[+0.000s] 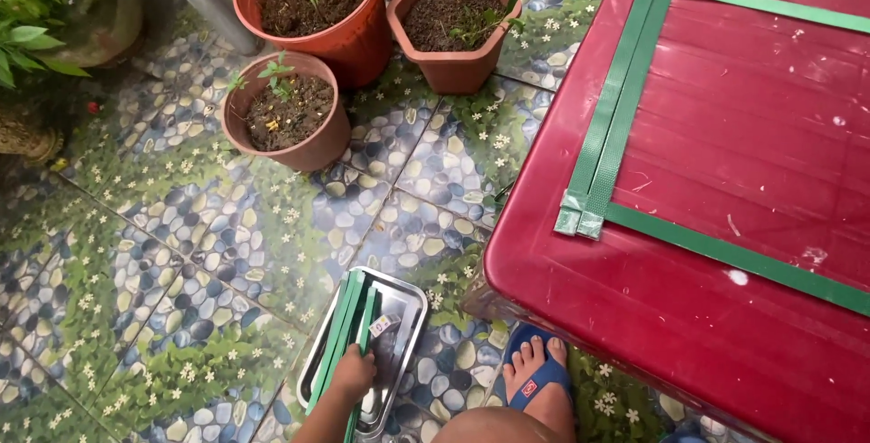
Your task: Assembling a frame structure by taping together green plastic strips on a small table.
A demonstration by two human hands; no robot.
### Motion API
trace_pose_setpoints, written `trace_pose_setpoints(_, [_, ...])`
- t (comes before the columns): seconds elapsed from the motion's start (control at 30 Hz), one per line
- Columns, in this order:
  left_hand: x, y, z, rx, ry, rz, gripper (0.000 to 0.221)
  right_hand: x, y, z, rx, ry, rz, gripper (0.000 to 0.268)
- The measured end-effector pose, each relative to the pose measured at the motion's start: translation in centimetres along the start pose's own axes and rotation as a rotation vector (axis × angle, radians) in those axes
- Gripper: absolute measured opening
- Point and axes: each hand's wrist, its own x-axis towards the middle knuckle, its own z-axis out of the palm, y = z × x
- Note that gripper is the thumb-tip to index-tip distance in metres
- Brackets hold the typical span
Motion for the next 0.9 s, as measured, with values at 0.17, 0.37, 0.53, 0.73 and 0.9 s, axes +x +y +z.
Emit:
trace_pose_setpoints(0.17, [1.1,-1.2,0.2,0.159,0.046,0.082,0.031,-1.6,0.3,-1.2,-0.076,-0.069,-0.047,0.051])
trace_pose_setpoints(0.37, [1.2,-1.9,-0.8,0.199,0.12,0.084,0.016,-3.0,0.3,-2.0,-0.122,-0.074,-0.068,0.053])
trace_pose_setpoints(0.53, [0.4,-1.5,-1.0,0.166,0.091,0.086,0.015,1.7,-0.3,1.2,-0.146,0.005,0.001,0.053])
trace_pose_setpoints(0.73, [-0.8,0.0,-1.4,0.164,0.102,0.033,0.016,-1.3,0.0,-0.8,-0.144,-0.06,-0.041,0.053])
trace_pose_setpoints(0.9, [-4.0,2.8,-2.6,0.171,0.136,0.019,0.019,0.1,-0.1,0.0,-0.094,-0.028,-0.012,0.05])
